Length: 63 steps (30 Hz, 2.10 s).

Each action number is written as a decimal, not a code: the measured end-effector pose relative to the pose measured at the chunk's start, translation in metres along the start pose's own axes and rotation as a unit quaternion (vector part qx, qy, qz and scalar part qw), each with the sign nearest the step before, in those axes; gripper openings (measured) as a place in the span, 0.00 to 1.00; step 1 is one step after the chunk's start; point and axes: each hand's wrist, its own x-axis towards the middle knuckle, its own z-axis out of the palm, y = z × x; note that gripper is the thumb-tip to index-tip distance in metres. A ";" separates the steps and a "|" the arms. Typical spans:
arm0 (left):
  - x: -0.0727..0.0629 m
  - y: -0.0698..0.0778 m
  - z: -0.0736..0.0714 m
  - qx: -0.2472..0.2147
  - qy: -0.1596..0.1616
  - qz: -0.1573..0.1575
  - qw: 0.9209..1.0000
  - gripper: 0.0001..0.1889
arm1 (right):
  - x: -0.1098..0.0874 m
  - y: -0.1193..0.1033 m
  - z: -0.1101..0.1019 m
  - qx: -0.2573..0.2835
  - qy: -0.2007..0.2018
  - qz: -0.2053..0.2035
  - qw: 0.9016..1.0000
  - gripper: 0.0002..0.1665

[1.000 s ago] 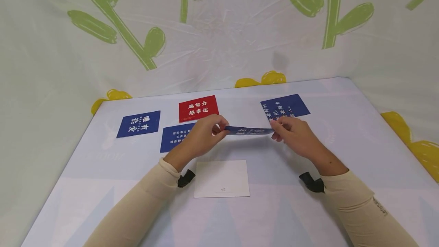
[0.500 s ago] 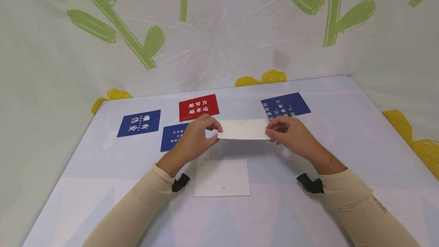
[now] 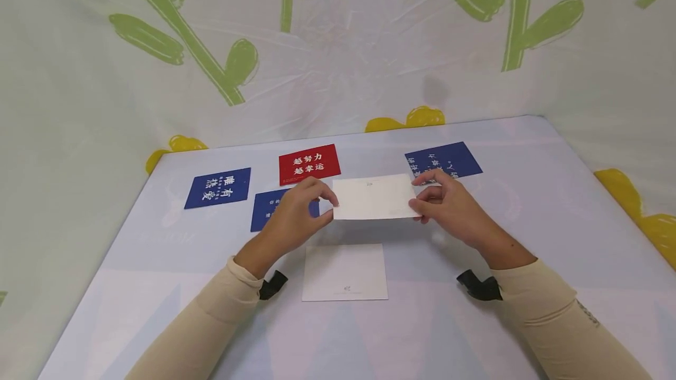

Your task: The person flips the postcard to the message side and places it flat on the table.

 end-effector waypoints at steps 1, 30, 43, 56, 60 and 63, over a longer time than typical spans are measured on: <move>0.000 0.000 0.000 0.000 0.001 0.002 1.000 0.10 | 0.000 0.000 0.000 0.000 0.000 0.000 1.000 0.29; 0.006 0.000 -0.001 0.028 0.033 -0.021 0.999 0.14 | 0.006 -0.012 0.000 0.031 -0.037 -0.028 0.998 0.28; 0.009 -0.002 0.001 -0.051 -0.088 -0.112 0.988 0.14 | 0.002 -0.012 0.013 0.042 -0.112 -0.067 0.991 0.24; 0.014 -0.010 0.002 -0.122 -0.129 -0.118 0.977 0.08 | 0.004 -0.013 0.014 0.032 -0.091 -0.063 0.993 0.25; 0.013 -0.011 0.001 -0.157 -0.118 -0.135 0.971 0.08 | 0.004 -0.012 0.014 0.016 -0.081 -0.047 0.996 0.25; 0.012 -0.012 0.000 -0.180 -0.104 -0.149 0.967 0.09 | 0.005 -0.011 0.014 0.009 -0.067 -0.043 0.997 0.25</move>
